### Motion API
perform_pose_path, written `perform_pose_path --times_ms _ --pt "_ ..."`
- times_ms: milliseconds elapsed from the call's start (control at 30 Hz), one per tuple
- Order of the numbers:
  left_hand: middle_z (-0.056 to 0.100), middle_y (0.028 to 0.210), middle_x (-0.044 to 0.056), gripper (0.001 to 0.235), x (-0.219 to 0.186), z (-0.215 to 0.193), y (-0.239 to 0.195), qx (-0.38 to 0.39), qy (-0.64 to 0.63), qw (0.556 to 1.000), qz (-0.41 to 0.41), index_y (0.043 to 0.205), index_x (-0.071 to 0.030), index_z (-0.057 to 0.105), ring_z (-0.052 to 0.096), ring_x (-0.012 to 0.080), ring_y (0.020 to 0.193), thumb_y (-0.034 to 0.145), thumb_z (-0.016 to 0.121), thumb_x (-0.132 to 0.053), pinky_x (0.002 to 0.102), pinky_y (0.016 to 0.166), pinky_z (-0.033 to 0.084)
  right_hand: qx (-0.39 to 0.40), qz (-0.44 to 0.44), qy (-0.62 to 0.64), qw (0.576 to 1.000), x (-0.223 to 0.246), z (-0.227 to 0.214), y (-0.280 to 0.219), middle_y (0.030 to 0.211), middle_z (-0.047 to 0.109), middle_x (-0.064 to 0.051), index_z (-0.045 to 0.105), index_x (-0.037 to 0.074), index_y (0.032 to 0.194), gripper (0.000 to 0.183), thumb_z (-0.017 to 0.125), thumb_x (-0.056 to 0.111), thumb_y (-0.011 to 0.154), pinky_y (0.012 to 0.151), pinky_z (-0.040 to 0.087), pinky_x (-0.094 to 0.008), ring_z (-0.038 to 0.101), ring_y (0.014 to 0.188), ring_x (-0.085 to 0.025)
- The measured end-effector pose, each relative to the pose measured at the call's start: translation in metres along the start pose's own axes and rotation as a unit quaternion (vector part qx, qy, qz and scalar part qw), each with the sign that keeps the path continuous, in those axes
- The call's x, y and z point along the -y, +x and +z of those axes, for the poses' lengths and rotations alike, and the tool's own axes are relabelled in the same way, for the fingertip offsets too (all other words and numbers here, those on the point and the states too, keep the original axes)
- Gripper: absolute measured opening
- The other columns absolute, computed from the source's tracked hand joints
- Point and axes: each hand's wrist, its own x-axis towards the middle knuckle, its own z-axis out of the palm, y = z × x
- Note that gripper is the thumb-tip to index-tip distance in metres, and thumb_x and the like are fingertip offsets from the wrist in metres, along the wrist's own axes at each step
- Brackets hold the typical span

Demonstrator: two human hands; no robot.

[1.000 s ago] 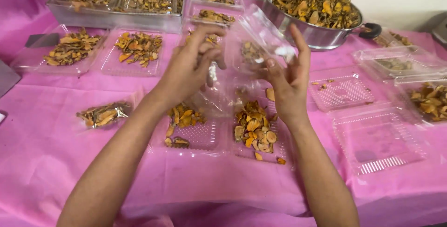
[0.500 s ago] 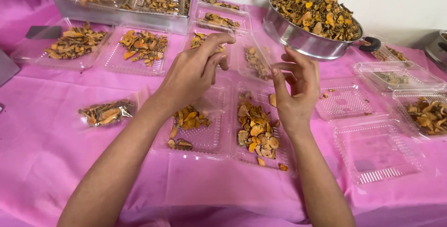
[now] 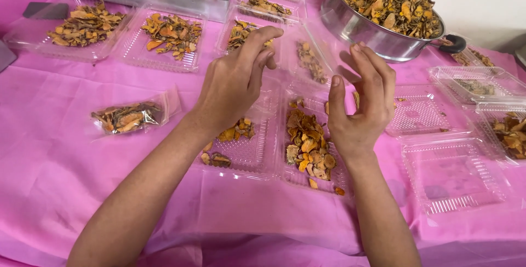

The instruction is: The person sorts dried root slices from plastic containers and uses their hands to place them into small plastic bags on a table.

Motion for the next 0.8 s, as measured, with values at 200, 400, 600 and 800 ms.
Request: perform_pose_path --times_ms 200,400,600,800 --pt "0.078 0.091 0.008 0.042 -0.004 0.001 -0.004 0.017 0.015 1.0 0.012 0.14 -0.007 0.046 0.077 0.0159 0.071 0.104 0.052 0.014 0.024 0.044 0.058 -0.025 0.011 -0.03 0.999 -0.002 -0.003 0.004 0.122 0.05 -0.015 0.063 0.0 0.113 0.013 0.067 0.006 0.102 0.104 0.045 -0.042 0.047 0.121 -0.029" --pt "0.077 0.099 0.0 0.054 -0.008 -0.001 -0.003 0.05 0.11 0.99 0.067 0.149 -0.011 0.042 0.06 0.0041 0.06 0.109 0.073 -0.027 0.018 0.04 0.042 0.036 0.063 -0.016 0.997 0.003 -0.008 0.006 0.124 0.043 -0.011 0.071 0.007 0.11 0.012 0.077 0.013 0.1 0.11 0.043 -0.042 0.045 0.126 -0.028" --pt "0.063 0.088 -0.001 0.075 -0.005 -0.007 -0.006 0.047 0.225 0.965 0.126 0.153 -0.013 0.047 0.057 0.0132 0.063 0.086 0.06 0.018 0.027 0.046 0.048 0.05 0.031 -0.079 0.995 -0.023 -0.014 -0.006 0.106 0.042 -0.007 0.078 0.007 0.115 0.016 0.074 0.018 0.103 0.084 0.037 -0.037 0.038 0.101 -0.024" --pt "0.068 0.138 0.008 0.042 -0.019 -0.024 0.011 0.023 0.437 0.875 0.208 0.151 -0.016 0.053 0.065 0.0267 0.121 0.111 0.065 -0.018 0.049 0.108 0.051 0.156 0.192 0.079 0.966 -0.008 -0.019 0.01 0.105 0.064 -0.01 0.074 0.001 0.114 0.014 0.064 0.005 0.106 0.09 0.057 -0.03 0.062 0.1 -0.02"
